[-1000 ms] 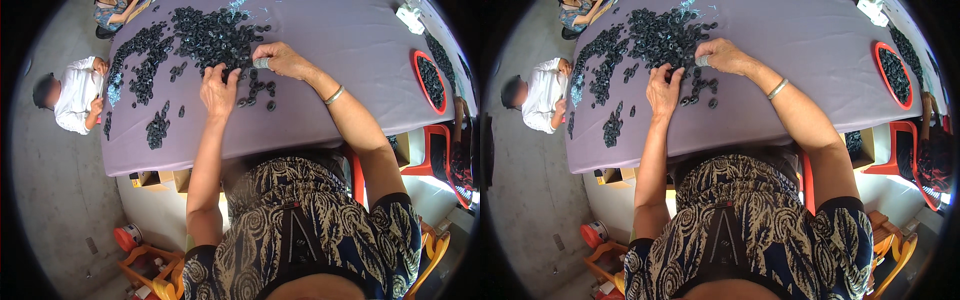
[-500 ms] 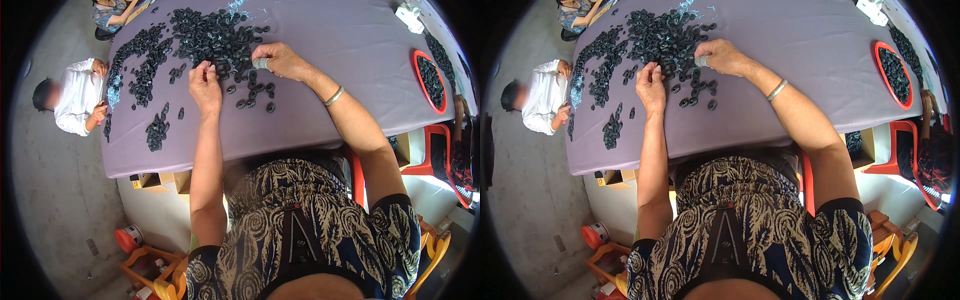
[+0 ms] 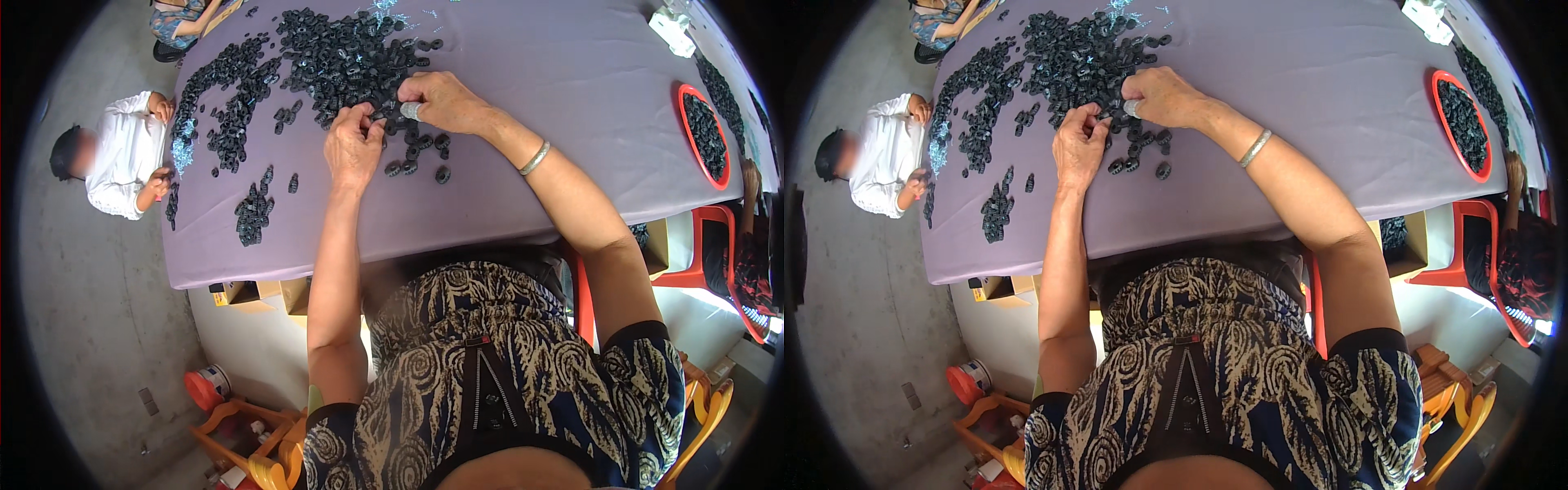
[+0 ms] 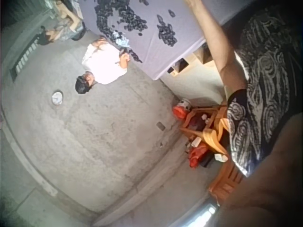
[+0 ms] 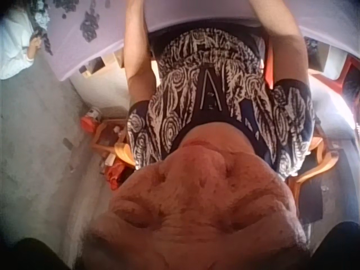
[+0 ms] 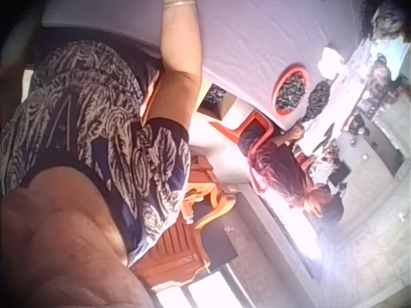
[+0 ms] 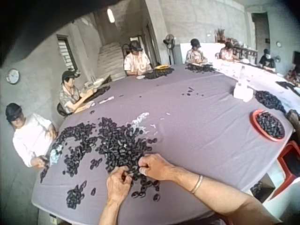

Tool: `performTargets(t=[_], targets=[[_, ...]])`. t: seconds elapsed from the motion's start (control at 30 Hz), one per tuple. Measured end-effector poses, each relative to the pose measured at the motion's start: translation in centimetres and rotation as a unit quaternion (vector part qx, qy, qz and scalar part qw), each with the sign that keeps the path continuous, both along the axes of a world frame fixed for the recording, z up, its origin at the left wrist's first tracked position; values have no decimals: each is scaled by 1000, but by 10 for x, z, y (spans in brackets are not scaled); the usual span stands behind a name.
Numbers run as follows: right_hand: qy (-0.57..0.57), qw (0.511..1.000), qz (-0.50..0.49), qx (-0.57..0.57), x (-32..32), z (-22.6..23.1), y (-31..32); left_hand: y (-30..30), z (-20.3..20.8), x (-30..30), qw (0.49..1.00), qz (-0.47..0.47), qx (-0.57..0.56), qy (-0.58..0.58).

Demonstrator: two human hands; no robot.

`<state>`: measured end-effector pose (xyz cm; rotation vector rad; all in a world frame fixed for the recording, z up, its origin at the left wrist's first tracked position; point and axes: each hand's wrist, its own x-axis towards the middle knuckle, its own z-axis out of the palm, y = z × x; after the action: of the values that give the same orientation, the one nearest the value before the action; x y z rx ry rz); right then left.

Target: Sorting and inspecting a large quantity of black buttons on a table.

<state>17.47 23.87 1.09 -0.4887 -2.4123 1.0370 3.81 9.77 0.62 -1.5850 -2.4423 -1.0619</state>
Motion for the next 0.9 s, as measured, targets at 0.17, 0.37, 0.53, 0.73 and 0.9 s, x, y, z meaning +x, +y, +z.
performTargets(t=[0.17, 0.37, 0.53, 0.73, 0.9], targets=[[-30, 999, 12, -17, -3, 2, 1, 6, -3, -2, 999, -39, 3, -29], [18, 997, 36, -59, -1, 2, 1, 10, -5, -2, 995, -61, -12, -82], [20, 999, 10, -41, 0, -3, -3, 10, -6, 2, 986, -64, 61, -141], [27, 999, 4, -34, 2, -1, -7, 8, -7, 1, 985, -99, 87, -111], [37, 998, 12, -48, 3, -2, -4, 11, -9, 1, 984, -101, 82, -118]])
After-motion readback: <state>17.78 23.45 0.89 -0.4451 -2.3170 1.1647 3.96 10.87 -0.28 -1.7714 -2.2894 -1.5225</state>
